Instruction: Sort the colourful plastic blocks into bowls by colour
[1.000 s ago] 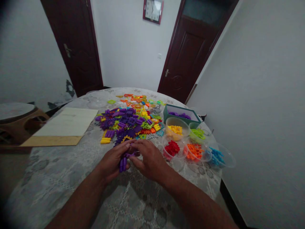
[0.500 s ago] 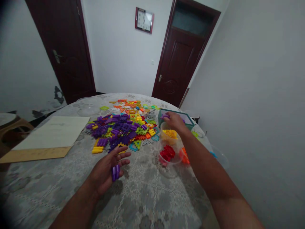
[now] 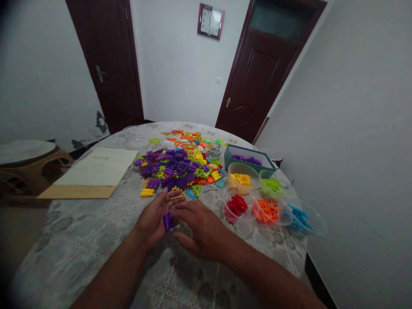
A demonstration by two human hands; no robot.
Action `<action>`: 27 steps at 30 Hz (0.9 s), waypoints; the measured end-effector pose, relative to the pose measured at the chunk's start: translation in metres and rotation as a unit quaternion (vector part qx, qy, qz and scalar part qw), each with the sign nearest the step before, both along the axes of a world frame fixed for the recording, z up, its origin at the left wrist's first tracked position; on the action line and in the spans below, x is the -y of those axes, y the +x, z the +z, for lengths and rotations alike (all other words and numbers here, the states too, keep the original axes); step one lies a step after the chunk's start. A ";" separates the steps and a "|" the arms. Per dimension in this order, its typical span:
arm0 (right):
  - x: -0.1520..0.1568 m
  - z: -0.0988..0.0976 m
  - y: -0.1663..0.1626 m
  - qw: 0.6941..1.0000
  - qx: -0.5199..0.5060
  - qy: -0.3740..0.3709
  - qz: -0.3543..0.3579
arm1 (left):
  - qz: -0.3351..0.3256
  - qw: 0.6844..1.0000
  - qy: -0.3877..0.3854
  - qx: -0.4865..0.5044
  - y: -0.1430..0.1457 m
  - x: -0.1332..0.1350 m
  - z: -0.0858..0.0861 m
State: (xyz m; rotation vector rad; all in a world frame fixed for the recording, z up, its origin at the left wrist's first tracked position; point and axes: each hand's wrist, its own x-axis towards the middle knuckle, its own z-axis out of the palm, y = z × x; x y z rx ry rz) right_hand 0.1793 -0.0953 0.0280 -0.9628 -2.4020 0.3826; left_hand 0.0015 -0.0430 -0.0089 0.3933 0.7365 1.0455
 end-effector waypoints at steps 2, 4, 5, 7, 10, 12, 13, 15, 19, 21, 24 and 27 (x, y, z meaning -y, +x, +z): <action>0.010 -0.007 -0.012 1.000 0.013 -0.001 0.001 | -0.002 1.000 -0.005 0.009 0.001 0.001 -0.001; 0.009 -0.011 -0.015 1.000 0.019 0.004 -0.012 | -0.007 1.000 -0.013 0.011 0.002 0.002 0.000; 0.006 -0.013 -0.015 1.000 0.019 0.006 -0.014 | -0.012 1.000 -0.015 0.011 0.003 0.002 0.000; 0.000 -0.014 -0.015 1.000 0.006 0.005 0.000 | -0.026 0.999 -0.016 0.011 0.004 0.003 0.000; -0.006 -0.012 -0.015 0.999 -0.022 -0.004 0.035 | -0.043 0.999 -0.012 0.008 0.005 0.004 -0.002; -0.006 -0.009 -0.015 0.998 -0.034 -0.011 0.044 | -0.042 0.999 -0.005 0.007 0.006 0.005 -0.005; -0.006 -0.006 -0.014 0.998 -0.037 -0.015 0.045 | -0.034 0.999 0.004 0.002 0.006 0.005 -0.006; -0.009 0.000 -0.007 0.999 -0.033 -0.025 0.032 | -0.014 0.999 0.026 -0.022 0.006 0.004 -0.006; -0.044 0.013 0.037 0.996 0.002 -0.011 -0.086 | 0.034 0.993 0.063 -0.094 0.000 0.003 -0.001; -0.077 0.019 0.071 0.984 0.032 0.025 -0.173 | 0.068 0.985 0.087 -0.133 -0.005 0.000 0.002; -0.133 0.030 0.126 0.928 0.092 0.086 -0.350 | 0.122 0.960 0.144 -0.208 -0.018 -0.006 0.008; -0.177 0.045 0.168 0.877 0.077 0.132 -0.455 | 0.165 0.916 0.200 -0.307 -0.036 -0.015 0.011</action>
